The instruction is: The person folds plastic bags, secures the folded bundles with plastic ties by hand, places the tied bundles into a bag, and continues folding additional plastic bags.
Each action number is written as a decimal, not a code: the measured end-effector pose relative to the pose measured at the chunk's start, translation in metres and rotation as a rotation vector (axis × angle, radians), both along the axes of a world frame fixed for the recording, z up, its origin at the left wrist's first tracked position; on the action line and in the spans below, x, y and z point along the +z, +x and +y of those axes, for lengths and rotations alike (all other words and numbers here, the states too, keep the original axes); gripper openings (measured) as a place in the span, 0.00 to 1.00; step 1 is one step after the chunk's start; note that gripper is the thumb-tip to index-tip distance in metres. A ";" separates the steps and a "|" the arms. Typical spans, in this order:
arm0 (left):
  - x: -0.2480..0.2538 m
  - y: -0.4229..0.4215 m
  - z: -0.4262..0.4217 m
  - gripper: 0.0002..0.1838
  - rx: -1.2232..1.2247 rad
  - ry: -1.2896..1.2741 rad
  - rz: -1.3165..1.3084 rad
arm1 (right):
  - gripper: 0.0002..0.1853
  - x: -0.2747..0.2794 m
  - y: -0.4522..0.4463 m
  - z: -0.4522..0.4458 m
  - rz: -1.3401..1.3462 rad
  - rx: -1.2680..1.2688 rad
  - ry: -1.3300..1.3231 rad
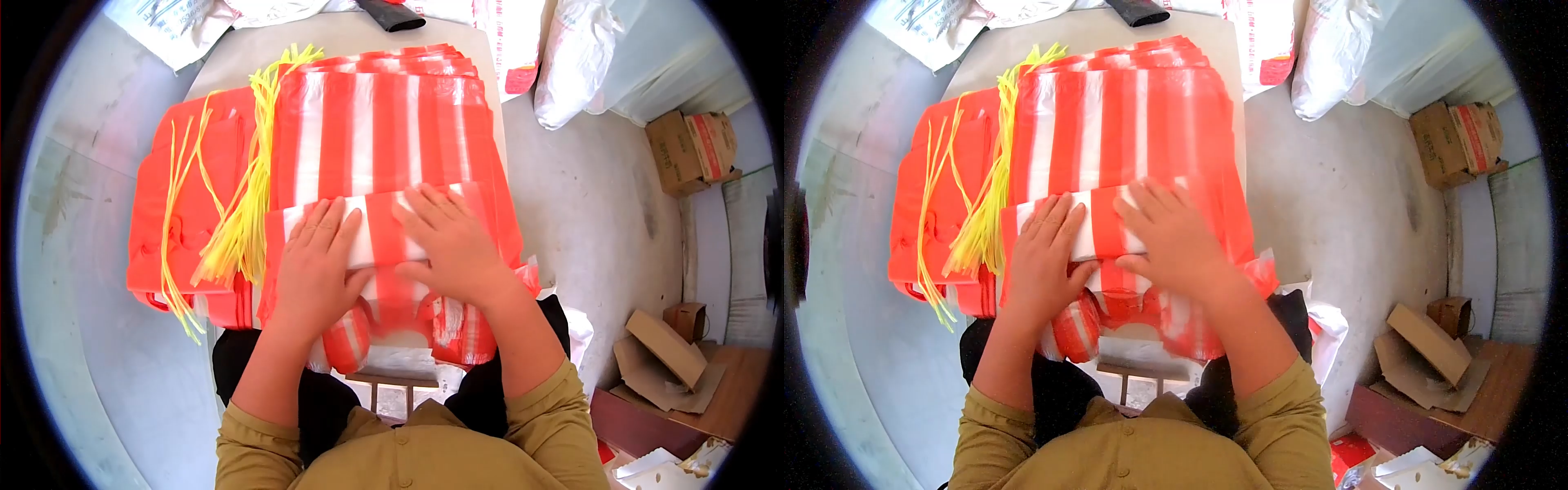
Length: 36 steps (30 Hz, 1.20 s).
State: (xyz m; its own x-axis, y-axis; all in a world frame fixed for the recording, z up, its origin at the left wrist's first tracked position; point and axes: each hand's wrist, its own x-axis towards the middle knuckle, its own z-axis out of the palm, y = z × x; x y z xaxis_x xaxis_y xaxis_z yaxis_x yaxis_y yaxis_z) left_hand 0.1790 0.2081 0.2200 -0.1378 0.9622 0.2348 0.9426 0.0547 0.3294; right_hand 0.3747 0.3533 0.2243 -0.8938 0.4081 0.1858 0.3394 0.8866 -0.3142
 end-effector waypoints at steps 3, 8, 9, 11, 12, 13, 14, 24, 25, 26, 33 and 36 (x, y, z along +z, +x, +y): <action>0.004 -0.005 -0.002 0.42 0.027 -0.023 -0.003 | 0.41 0.004 0.010 0.010 -0.036 -0.043 -0.042; 0.006 -0.011 -0.005 0.36 0.038 -0.005 -0.017 | 0.37 0.000 0.021 0.022 -0.028 -0.064 -0.094; 0.004 -0.013 -0.005 0.33 0.039 0.012 -0.019 | 0.35 0.001 0.024 0.025 -0.013 -0.080 -0.087; -0.007 -0.022 -0.007 0.29 0.029 0.036 0.033 | 0.31 0.001 0.030 0.031 0.016 -0.109 -0.074; -0.010 -0.026 -0.008 0.27 0.022 0.049 0.058 | 0.30 0.003 0.032 0.032 0.022 -0.178 -0.113; -0.010 -0.027 -0.008 0.26 0.028 0.091 0.087 | 0.28 0.007 0.035 0.034 0.029 -0.248 -0.152; -0.009 -0.028 -0.008 0.25 0.032 0.133 0.116 | 0.27 0.010 0.036 0.034 0.035 -0.320 -0.190; 0.019 -0.002 -0.017 0.13 0.170 0.104 -1.368 | 0.45 -0.023 0.022 0.024 1.060 -0.199 -1.088; 0.015 0.000 -0.018 0.18 0.105 0.028 -1.542 | 0.45 -0.035 0.021 0.020 1.033 -0.113 -1.198; 0.013 0.009 -0.017 0.21 0.129 0.018 -1.675 | 0.45 -0.040 0.016 0.013 1.000 -0.023 -1.310; -0.019 0.051 -0.013 0.53 0.145 -0.085 -1.644 | 0.49 -0.018 -0.009 -0.003 0.626 -0.308 -1.314; -0.004 0.053 -0.013 0.55 0.091 -0.077 -1.654 | 0.46 -0.010 -0.011 -0.002 0.549 -0.263 -1.219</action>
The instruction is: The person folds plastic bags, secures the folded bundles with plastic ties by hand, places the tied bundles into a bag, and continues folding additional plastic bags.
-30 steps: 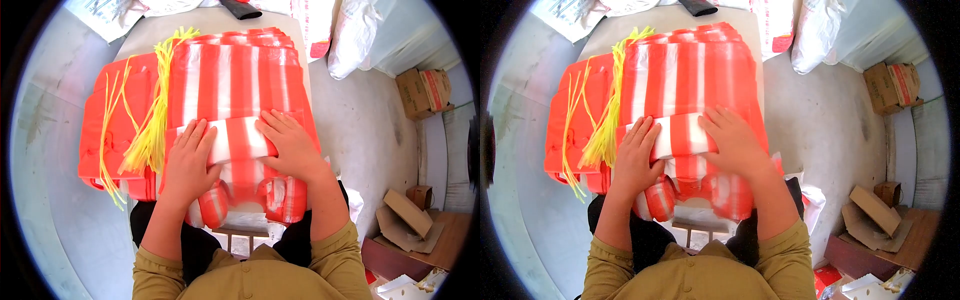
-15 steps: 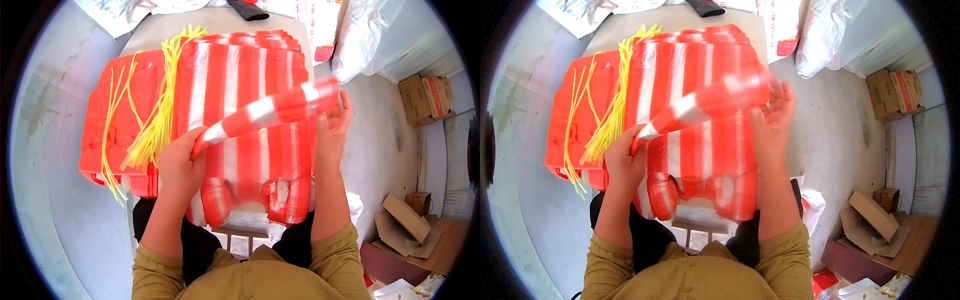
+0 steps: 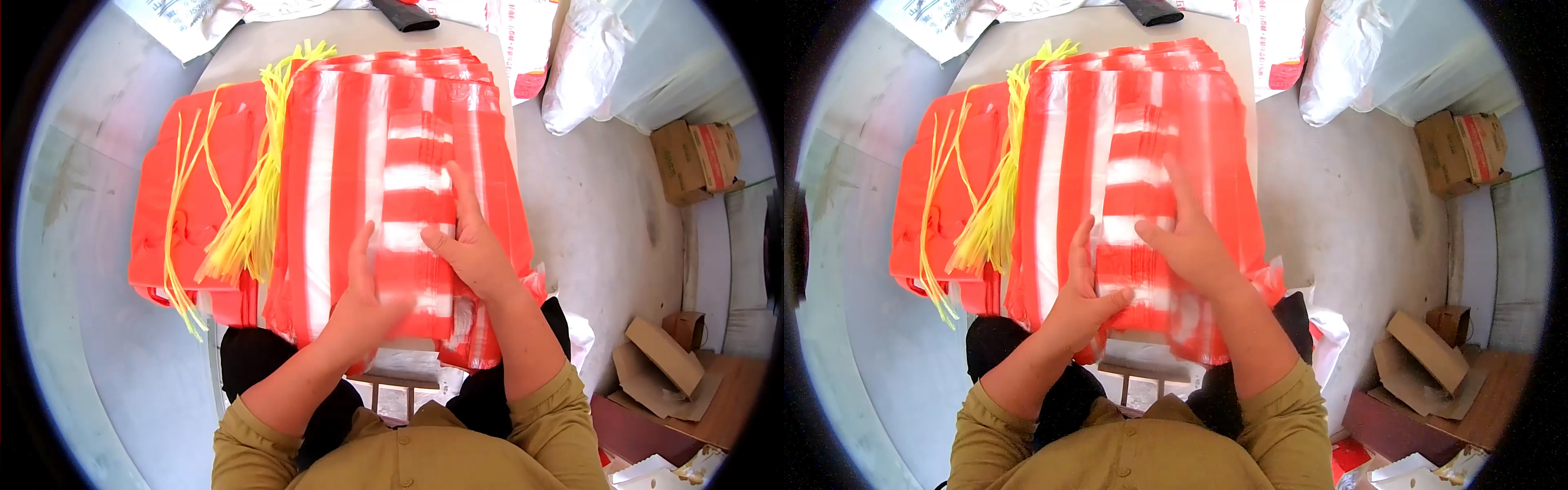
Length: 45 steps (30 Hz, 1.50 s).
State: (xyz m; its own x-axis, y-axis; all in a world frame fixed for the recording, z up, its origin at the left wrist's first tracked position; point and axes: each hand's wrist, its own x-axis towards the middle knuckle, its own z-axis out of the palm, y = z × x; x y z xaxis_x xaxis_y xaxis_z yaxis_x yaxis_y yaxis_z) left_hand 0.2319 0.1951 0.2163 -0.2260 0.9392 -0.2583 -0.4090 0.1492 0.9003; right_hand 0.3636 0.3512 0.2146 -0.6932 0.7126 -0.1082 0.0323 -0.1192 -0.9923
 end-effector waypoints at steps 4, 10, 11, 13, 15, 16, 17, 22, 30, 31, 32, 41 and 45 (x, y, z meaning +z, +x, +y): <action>-0.008 -0.001 -0.005 0.48 -0.093 -0.027 0.216 | 0.43 -0.005 0.002 0.002 -0.087 0.054 0.162; 0.000 -0.004 -0.007 0.33 -0.410 -0.198 0.146 | 0.29 -0.002 0.003 -0.001 -0.262 0.053 0.202; -0.004 -0.008 -0.008 0.32 -0.510 -0.145 0.168 | 0.28 -0.002 0.003 -0.002 -0.270 0.045 0.220; 0.022 -0.025 -0.008 0.29 -0.762 -0.229 0.167 | 0.26 -0.003 0.002 -0.002 -0.275 0.038 0.254; 0.015 -0.040 -0.011 0.27 -1.049 -0.002 0.017 | 0.26 -0.003 0.000 -0.001 -0.205 0.026 0.136; 0.013 -0.048 -0.014 0.26 -1.188 0.117 -0.062 | 0.26 -0.002 0.000 -0.001 -0.173 0.021 0.077; 0.015 -0.056 -0.018 0.25 -1.174 0.122 -0.190 | 0.26 -0.001 -0.001 -0.002 -0.187 0.024 0.138; -0.001 -0.097 -0.024 0.12 0.282 0.075 -0.035 | 0.25 0.001 -0.001 -0.002 -0.206 0.056 0.186; -0.038 -0.169 -0.040 0.07 0.629 -0.146 0.860 | 0.24 0.001 -0.002 -0.004 -0.184 0.052 0.145; -0.039 -0.170 -0.042 0.07 0.603 -0.179 0.931 | 0.24 0.004 -0.002 -0.005 -0.186 0.048 0.137; -0.039 -0.170 -0.044 0.08 0.576 -0.212 1.001 | 0.24 0.005 -0.003 -0.005 -0.189 0.045 0.129; -0.031 -0.169 -0.045 0.13 0.403 -0.383 1.424 | 0.25 0.001 -0.002 -0.004 -0.199 0.031 0.122; -0.033 -0.171 -0.045 0.11 0.470 -0.373 1.340 | 0.25 -0.002 0.000 -0.003 -0.158 0.028 0.092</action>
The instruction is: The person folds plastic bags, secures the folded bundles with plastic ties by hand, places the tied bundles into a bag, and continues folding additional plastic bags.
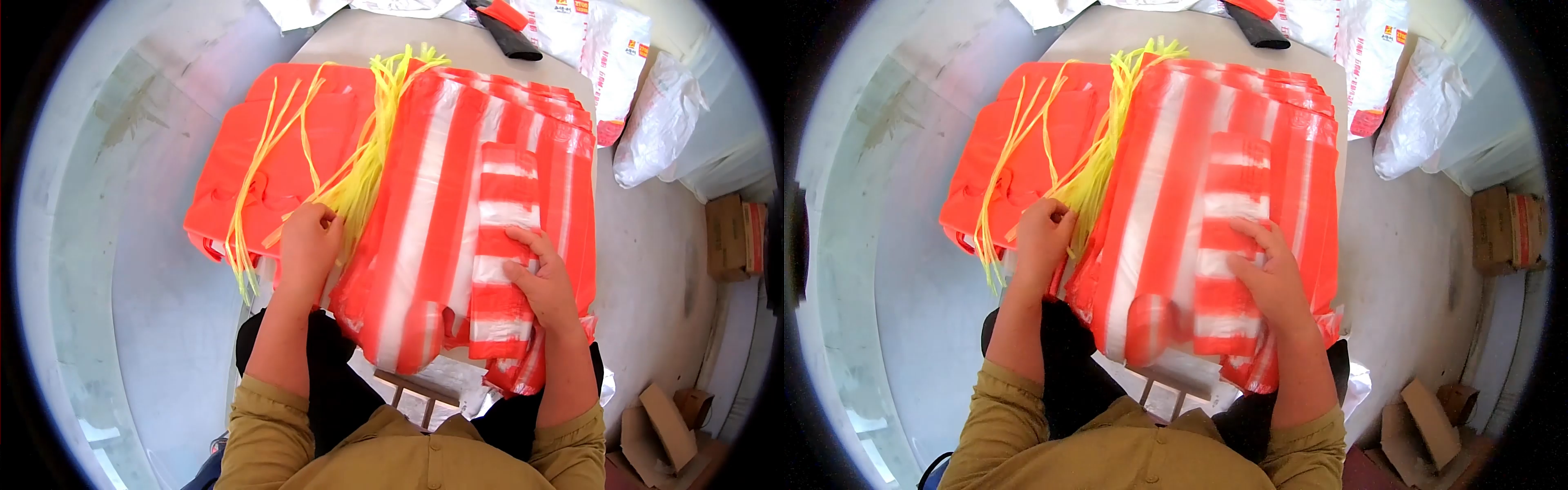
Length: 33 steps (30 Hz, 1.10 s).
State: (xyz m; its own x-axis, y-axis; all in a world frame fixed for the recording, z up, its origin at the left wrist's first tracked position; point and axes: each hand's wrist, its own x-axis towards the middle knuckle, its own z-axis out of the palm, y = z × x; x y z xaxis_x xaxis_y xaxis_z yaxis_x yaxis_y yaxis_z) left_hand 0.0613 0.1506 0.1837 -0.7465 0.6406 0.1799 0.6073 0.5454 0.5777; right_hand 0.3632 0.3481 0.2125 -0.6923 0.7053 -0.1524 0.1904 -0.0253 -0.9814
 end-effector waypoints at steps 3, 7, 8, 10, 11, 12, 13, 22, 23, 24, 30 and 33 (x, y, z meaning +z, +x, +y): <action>0.000 -0.005 -0.004 0.09 0.054 0.128 -0.176 | 0.25 0.005 0.000 -0.002 0.018 -0.016 -0.033; 0.025 -0.001 0.001 0.06 0.141 0.410 -0.865 | 0.26 0.011 0.003 0.002 0.023 -0.030 -0.124; 0.030 0.002 0.002 0.05 0.129 0.527 -1.087 | 0.26 0.013 0.004 0.002 0.032 -0.040 -0.161; 0.030 0.007 0.005 0.03 -0.005 0.683 -1.446 | 0.27 0.017 0.006 0.003 0.085 -0.083 -0.235; 0.025 0.009 0.006 0.03 -0.128 0.720 -1.580 | 0.27 0.018 0.007 0.003 0.111 -0.104 -0.273; 0.022 0.013 0.008 0.03 -0.254 0.755 -1.712 | 0.27 0.018 0.009 0.004 0.149 -0.125 -0.326; 0.022 0.021 0.011 0.03 -0.279 0.694 -1.722 | 0.27 0.017 0.011 0.006 0.187 -0.145 -0.379; 0.056 0.138 0.042 0.15 -0.989 -0.162 -1.371 | 0.27 0.016 0.030 0.027 0.432 -0.216 -0.551; 0.059 0.137 0.043 0.17 -1.012 -0.213 -1.388 | 0.27 0.018 0.031 0.027 0.444 -0.219 -0.557; 0.061 0.132 0.044 0.20 -1.037 -0.266 -1.402 | 0.28 0.016 0.033 0.029 0.449 -0.206 -0.562; 0.041 0.129 0.044 0.30 -0.647 0.252 -1.680 | 0.28 0.031 0.012 -0.002 0.290 -0.202 -0.423; 0.026 0.145 0.046 0.36 -0.423 0.515 -1.547 | 0.28 0.012 0.005 -0.020 0.206 -0.033 -0.182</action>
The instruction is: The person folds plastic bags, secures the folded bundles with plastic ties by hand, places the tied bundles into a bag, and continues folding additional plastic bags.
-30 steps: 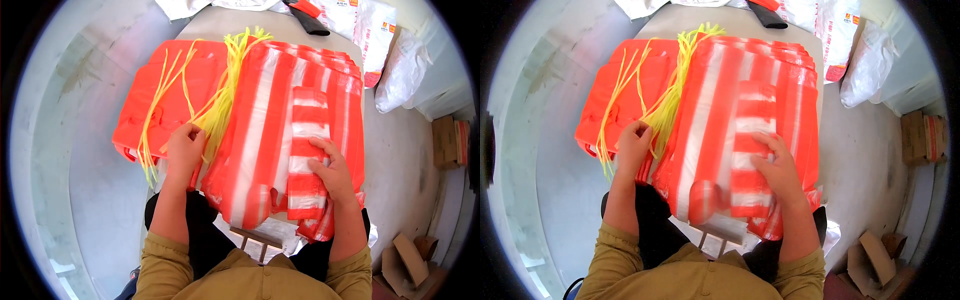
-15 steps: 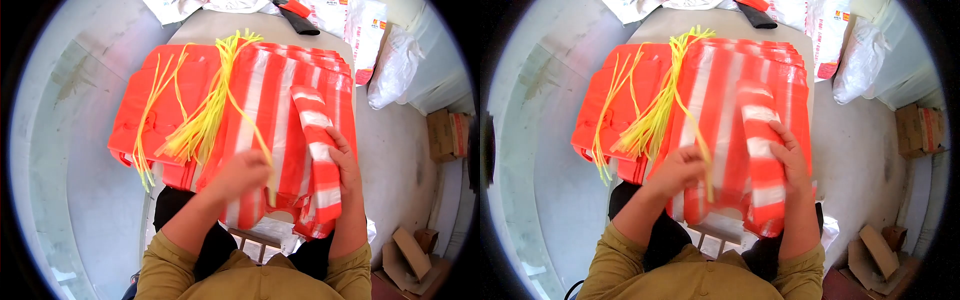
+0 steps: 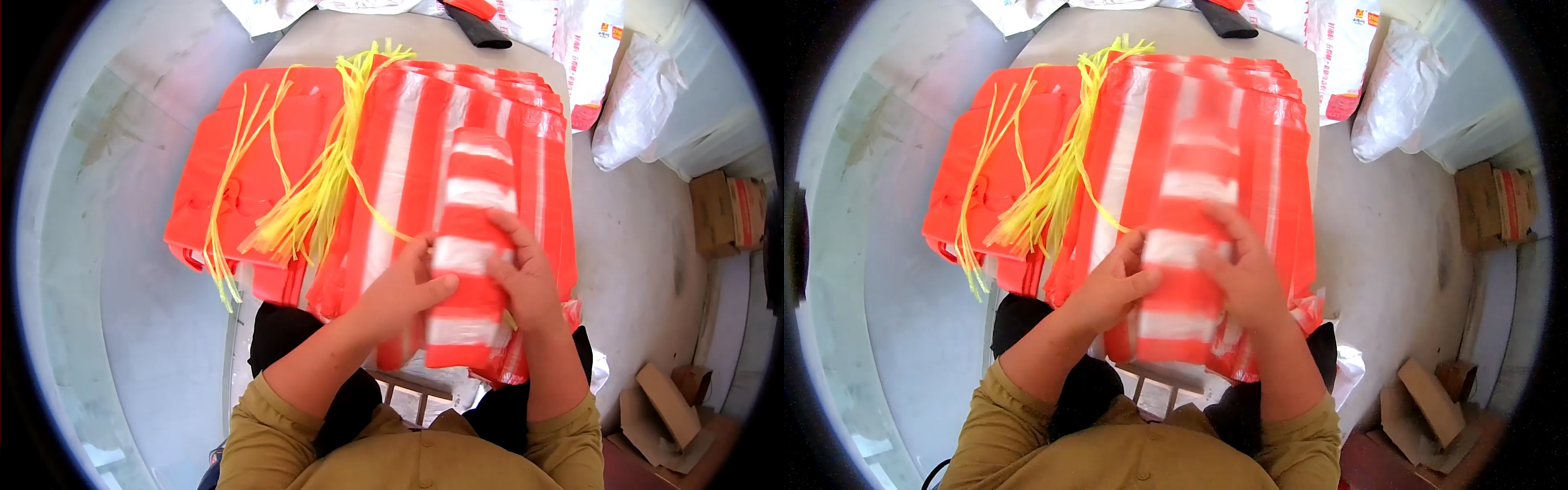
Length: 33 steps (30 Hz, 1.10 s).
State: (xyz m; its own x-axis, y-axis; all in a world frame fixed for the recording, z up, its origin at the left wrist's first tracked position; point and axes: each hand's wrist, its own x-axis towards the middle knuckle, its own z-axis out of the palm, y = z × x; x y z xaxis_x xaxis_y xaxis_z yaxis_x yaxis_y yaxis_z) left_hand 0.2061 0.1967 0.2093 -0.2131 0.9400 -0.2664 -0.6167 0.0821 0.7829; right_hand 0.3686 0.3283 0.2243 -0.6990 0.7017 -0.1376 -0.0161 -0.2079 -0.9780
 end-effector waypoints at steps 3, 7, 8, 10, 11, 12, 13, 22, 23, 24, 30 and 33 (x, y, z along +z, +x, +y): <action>0.024 -0.015 -0.002 0.39 -0.016 -0.206 0.095 | 0.32 -0.005 -0.002 -0.004 0.069 0.042 0.047; 0.034 -0.036 -0.010 0.35 0.025 -0.273 0.113 | 0.27 0.011 0.003 0.000 -0.355 0.093 0.335; 0.033 -0.040 -0.012 0.35 0.036 -0.258 0.119 | 0.25 0.017 0.002 -0.001 -0.508 0.146 0.469; 0.033 -0.040 -0.012 0.38 0.013 -0.249 0.100 | 0.20 0.018 -0.005 -0.007 -0.571 0.207 0.730; 0.034 -0.039 -0.011 0.39 0.002 -0.251 0.113 | 0.18 0.010 -0.003 -0.006 -0.602 0.253 0.894; 0.035 -0.038 -0.010 0.41 -0.009 -0.251 0.125 | 0.17 0.005 -0.002 -0.005 -0.631 0.300 1.060; 0.028 -0.037 -0.010 0.42 -0.031 -0.253 0.249 | 0.13 0.004 0.000 -0.002 -0.577 0.237 1.056; 0.002 -0.022 -0.003 0.46 -0.048 -0.124 0.666 | 0.04 0.016 0.040 0.046 -0.756 -0.092 1.099; 0.010 -0.022 -0.003 0.46 -0.062 -0.147 0.670 | 0.04 0.016 0.045 0.051 -0.794 -0.104 1.118; 0.014 -0.023 -0.002 0.45 -0.076 -0.171 0.673 | 0.04 0.016 0.048 0.054 -0.831 -0.114 1.135; 0.025 -0.019 -0.002 0.37 0.063 -0.137 1.317 | 0.04 0.054 0.055 0.055 -0.890 0.183 0.546; 0.032 -0.019 -0.001 0.34 0.040 -0.183 1.408 | 0.08 0.043 0.067 0.059 -0.329 0.182 0.252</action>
State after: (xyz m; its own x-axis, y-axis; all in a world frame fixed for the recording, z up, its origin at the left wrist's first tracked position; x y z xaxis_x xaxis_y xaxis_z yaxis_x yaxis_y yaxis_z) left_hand 0.1876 0.1955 0.2411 -0.4238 0.9029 0.0715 0.6522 0.2494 0.7158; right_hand 0.4361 0.3868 0.2678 -0.7617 0.6118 -0.2134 0.3187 0.0670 -0.9455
